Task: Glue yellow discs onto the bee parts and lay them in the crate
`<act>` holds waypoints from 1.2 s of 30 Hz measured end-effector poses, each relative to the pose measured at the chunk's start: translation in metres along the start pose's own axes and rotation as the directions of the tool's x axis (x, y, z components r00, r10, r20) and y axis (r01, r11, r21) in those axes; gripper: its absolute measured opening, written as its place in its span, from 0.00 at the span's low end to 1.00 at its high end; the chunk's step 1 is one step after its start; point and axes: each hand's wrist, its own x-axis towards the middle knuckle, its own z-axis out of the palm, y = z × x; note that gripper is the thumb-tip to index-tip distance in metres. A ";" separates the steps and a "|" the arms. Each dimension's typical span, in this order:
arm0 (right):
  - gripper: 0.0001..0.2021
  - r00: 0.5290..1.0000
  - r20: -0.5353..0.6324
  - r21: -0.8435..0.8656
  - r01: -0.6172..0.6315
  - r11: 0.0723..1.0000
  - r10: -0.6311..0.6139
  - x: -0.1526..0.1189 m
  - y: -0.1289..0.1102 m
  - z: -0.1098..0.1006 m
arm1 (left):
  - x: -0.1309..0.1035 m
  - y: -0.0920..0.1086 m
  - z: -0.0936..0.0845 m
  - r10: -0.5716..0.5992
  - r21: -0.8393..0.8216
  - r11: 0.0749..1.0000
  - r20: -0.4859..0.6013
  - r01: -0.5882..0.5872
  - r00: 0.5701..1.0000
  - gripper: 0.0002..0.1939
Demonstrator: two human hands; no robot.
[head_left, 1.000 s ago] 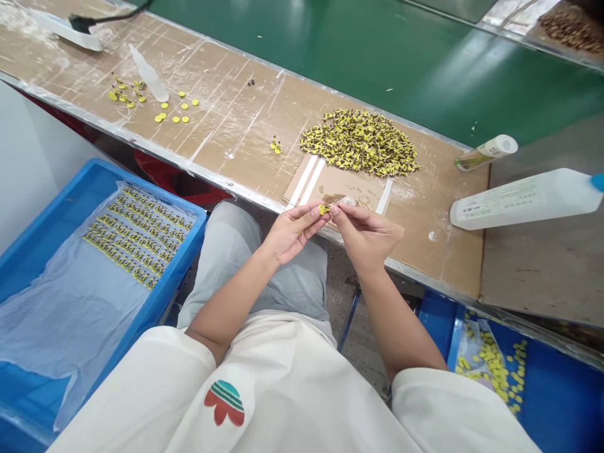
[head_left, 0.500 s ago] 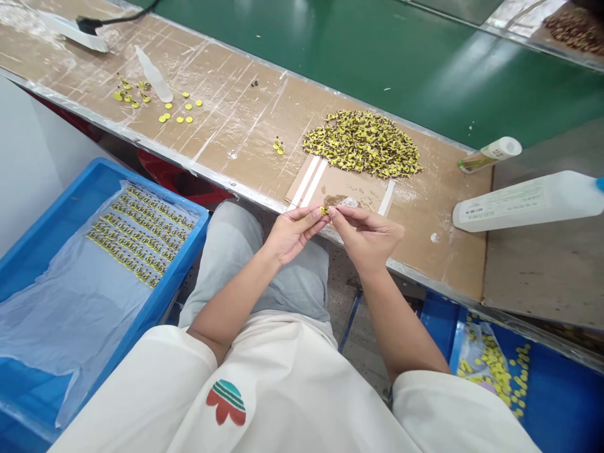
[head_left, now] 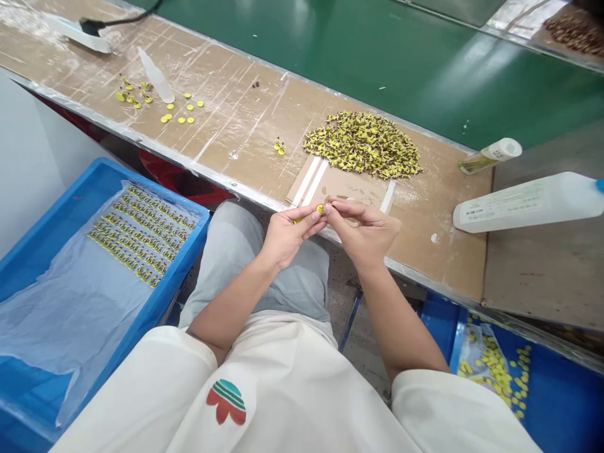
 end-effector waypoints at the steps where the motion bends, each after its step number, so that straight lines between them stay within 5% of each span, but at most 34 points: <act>1: 0.05 1.000 0.010 0.003 -0.005 1.000 0.005 0.001 0.000 0.000 | 0.000 0.000 0.000 -0.001 0.006 1.000 0.000 0.001 1.000 0.12; 15: 0.12 0.970 0.099 0.126 -0.234 0.964 0.223 0.004 0.013 0.012 | 0.009 -0.001 -0.012 0.104 -0.001 0.995 -0.009 -0.104 0.995 0.08; 36: 0.14 0.960 0.132 0.082 -0.257 0.963 0.245 0.014 0.038 0.057 | 0.021 0.014 -0.037 0.214 -0.018 0.975 -0.156 -0.220 0.964 0.10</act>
